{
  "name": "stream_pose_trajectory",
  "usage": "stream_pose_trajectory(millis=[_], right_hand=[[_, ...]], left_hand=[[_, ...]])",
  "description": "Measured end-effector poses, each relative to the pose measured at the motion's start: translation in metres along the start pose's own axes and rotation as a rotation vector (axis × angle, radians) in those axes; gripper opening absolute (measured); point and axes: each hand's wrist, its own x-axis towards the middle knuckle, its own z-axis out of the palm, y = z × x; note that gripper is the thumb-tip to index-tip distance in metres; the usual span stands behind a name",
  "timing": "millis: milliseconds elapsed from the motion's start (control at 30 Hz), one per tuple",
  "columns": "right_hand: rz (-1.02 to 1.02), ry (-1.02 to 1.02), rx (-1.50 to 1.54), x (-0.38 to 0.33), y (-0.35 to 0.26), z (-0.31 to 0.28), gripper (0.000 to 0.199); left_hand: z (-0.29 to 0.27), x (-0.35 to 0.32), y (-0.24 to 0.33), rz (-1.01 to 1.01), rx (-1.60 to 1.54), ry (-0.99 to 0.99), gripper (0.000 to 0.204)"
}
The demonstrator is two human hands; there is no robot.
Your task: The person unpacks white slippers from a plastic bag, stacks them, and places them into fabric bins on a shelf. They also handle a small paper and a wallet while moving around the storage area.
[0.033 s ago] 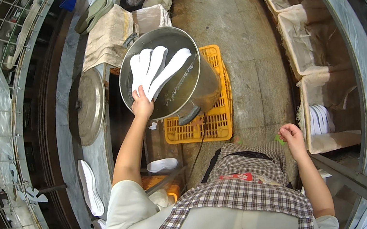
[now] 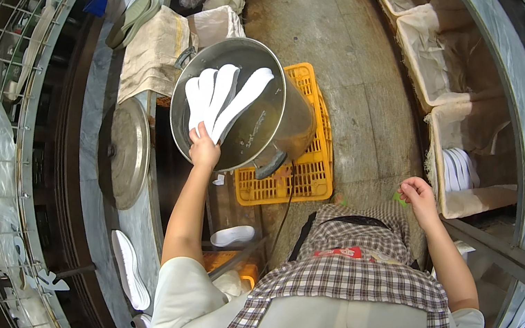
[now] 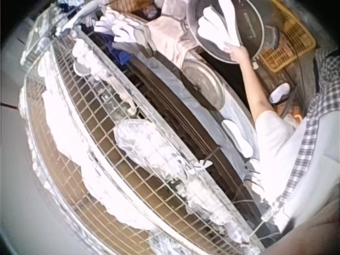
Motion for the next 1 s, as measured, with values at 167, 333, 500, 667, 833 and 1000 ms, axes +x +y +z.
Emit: stream_pose_trajectory(millis=[167,333,500,667,833,1000], right_hand=[[-0.008,-0.018,0.015,-0.009,0.013,0.002,0.011],[-0.022,-0.025,-0.017,-0.016,0.023,0.003,0.01],[-0.014,-0.035,-0.001,-0.021,0.031,0.0,0.01],[0.0,-0.057,-0.092,-0.024,0.035,-0.005,0.012],[-0.017,-0.114,-0.214,-0.019,0.034,-0.012,0.013],[-0.051,-0.169,-0.36,-0.009,0.025,-0.022,0.016]], left_hand=[[0.008,0.014,0.002,-0.001,0.015,-0.068,0.079],[0.011,0.016,-0.002,0.005,0.056,-0.075,0.076],[0.007,0.015,-0.005,0.042,0.024,-0.022,0.072],[-0.015,0.019,-0.012,0.142,-0.271,0.193,0.059],[-0.069,0.015,-0.015,0.041,-0.254,0.219,0.055],[-0.134,-0.02,-0.003,0.102,-0.08,0.433,0.049]])
